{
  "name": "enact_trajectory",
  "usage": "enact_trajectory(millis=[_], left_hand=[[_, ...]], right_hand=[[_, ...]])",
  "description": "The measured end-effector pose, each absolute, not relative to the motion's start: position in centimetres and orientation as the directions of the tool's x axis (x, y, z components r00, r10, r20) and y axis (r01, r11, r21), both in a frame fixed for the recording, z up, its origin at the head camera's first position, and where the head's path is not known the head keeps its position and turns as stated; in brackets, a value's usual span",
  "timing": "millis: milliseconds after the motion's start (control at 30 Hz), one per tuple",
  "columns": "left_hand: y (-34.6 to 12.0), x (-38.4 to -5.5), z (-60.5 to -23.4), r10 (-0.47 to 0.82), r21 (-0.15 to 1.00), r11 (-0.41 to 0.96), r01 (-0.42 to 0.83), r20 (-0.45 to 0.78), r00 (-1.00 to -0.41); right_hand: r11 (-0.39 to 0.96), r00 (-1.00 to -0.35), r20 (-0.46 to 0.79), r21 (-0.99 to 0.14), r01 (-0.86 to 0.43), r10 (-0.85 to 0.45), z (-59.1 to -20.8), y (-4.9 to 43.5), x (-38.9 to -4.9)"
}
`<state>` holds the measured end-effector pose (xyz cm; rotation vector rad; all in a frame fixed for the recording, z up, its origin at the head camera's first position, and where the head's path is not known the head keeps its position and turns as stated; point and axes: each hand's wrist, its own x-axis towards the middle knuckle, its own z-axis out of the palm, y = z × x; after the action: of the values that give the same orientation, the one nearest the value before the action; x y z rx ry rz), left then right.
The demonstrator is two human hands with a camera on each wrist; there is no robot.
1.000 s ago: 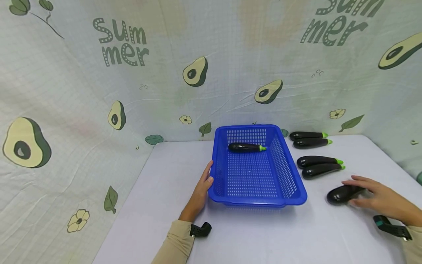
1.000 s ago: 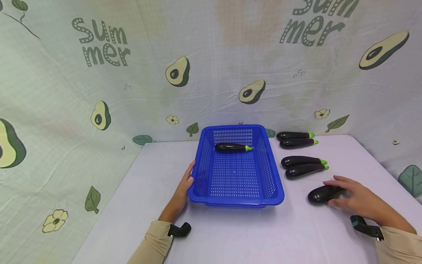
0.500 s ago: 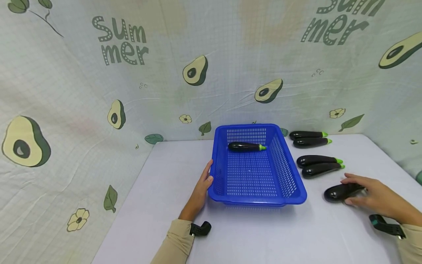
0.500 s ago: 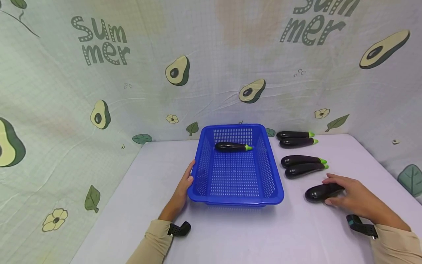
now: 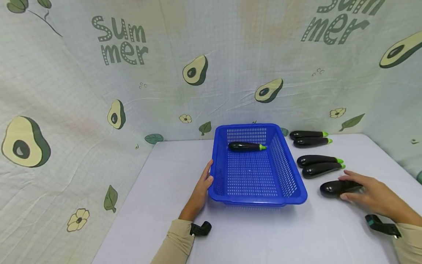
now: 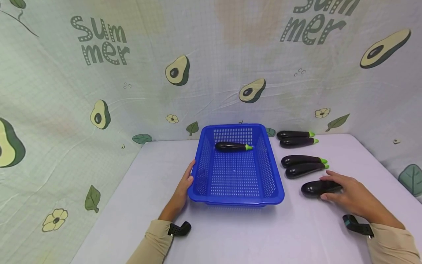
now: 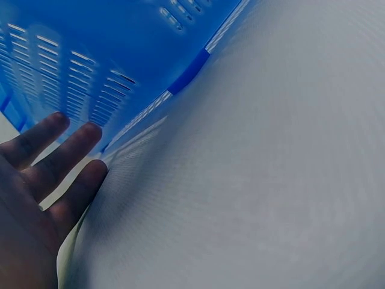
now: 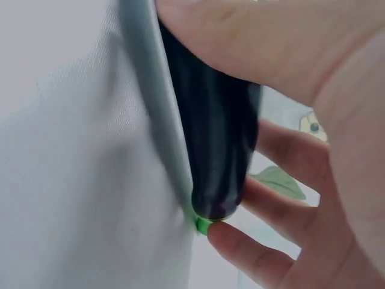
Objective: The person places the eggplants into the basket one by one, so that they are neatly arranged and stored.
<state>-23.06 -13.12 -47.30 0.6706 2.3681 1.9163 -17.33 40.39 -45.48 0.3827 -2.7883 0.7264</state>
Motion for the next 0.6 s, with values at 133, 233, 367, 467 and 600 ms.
enact_trajectory(millis=[133,233,367,467,600], left_hand=[[-13.1,-23.0,-47.2,0.341,0.937,0.149,0.316,0.251,-0.906],[-13.1,-23.0,-47.2,0.343,0.937,0.145,0.317,0.252,-0.905],[-13.1,-23.0,-47.2,0.344,0.936,0.148,0.319,0.254,-0.904],[-13.1,-23.0,-47.2,0.343,0.937,0.142,0.319,0.256,-0.904],[-13.1,-23.0,-47.2,0.345,0.936,0.132,0.325,0.264,-0.901]], right_hand=[[0.861,-0.95,0.279,-0.439,-0.255,-0.139,-45.2,40.2,-17.4],[0.883,-0.955,0.277,-0.416,-0.216,-0.103,-45.1,40.0,-17.5],[0.898,-0.956,0.286,-0.401,-0.179,-0.062,-44.9,39.8,-17.6],[0.9,-0.958,0.285,-0.405,-0.161,-0.043,-44.6,39.5,-17.7],[0.893,-0.949,0.313,-0.418,-0.168,-0.032,-44.5,39.0,-17.9]])
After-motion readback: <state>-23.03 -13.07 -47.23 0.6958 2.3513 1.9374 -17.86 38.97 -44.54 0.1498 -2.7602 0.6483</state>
